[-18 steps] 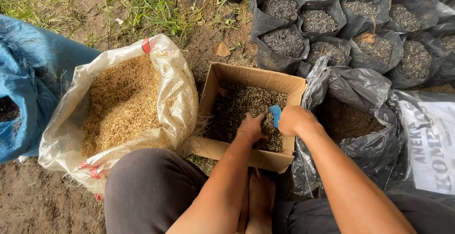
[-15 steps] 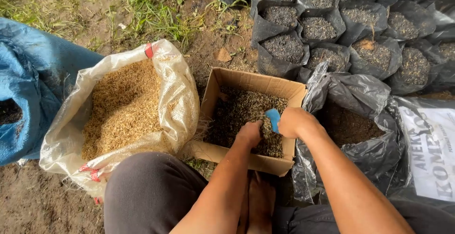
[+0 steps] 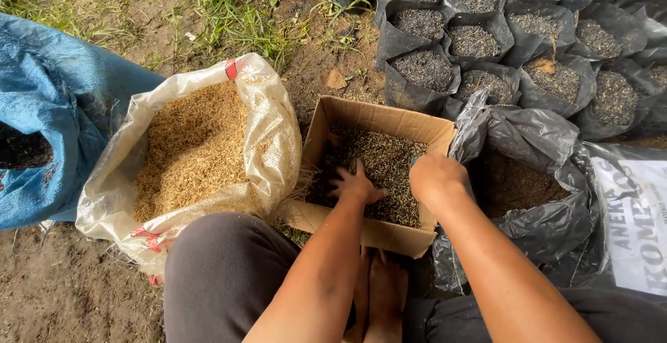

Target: Mixing rice husks and soil components in a cardboard box to prepare a planting medium.

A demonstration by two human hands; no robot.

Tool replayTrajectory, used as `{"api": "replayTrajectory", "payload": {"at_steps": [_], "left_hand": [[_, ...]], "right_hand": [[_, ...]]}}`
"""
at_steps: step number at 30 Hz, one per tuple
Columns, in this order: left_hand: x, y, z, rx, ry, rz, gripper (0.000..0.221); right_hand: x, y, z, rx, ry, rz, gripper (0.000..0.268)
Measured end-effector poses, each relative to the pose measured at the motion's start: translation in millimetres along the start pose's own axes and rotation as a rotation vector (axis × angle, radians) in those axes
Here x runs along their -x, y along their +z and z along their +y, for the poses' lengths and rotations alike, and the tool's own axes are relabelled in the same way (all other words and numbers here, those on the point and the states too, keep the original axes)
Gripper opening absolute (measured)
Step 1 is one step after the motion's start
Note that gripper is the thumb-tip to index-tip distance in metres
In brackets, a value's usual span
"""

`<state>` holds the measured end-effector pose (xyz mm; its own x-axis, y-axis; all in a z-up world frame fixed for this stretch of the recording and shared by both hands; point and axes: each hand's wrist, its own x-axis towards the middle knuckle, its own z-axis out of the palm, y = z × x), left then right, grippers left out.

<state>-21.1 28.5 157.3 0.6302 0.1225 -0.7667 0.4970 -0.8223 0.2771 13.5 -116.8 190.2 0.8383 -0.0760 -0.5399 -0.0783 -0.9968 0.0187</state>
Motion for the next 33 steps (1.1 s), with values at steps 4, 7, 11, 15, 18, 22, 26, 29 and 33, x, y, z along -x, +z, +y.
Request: {"api": "replayTrajectory", "payload": {"at_steps": [4,7,11,15,18,22,26,29,33], "left_hand": [[32,-9,7,-0.051,-0.062,-0.278,0.143],[4,15,11,-0.149,-0.122,-0.338,0.148],[-54,47,0,-0.024,-0.128,-0.294,0.166],[-107,77,-23,0.222,0.020,-0.288,0.170],[-198,120,-32,0.401,0.068,-0.286,0.157],[-186,83,-19,-0.003,0.257,-0.377,0.118],[-221,80,-16,-0.096,0.313,-0.277,0.045],[-225,81,-16,0.420,0.078,-0.012,0.020],[-184,60,-8,0.317,0.205,0.159,0.044]], "right_hand": [[31,-4,-16,0.135,0.035,-0.163,0.024],[49,-10,-23,-0.029,0.394,-0.263,0.041],[13,-1,3,-0.272,0.067,-0.473,0.044],[-23,26,19,-0.335,0.015,-0.473,0.036],[-8,2,17,-0.309,-0.036,-0.409,0.029],[8,-23,16,-0.267,-0.078,-0.330,0.036],[-5,-29,22,-0.225,-0.054,-0.146,0.044],[7,-48,16,-0.211,-0.011,-0.048,0.044],[26,-68,12,-0.217,0.036,0.028,0.038]]}}
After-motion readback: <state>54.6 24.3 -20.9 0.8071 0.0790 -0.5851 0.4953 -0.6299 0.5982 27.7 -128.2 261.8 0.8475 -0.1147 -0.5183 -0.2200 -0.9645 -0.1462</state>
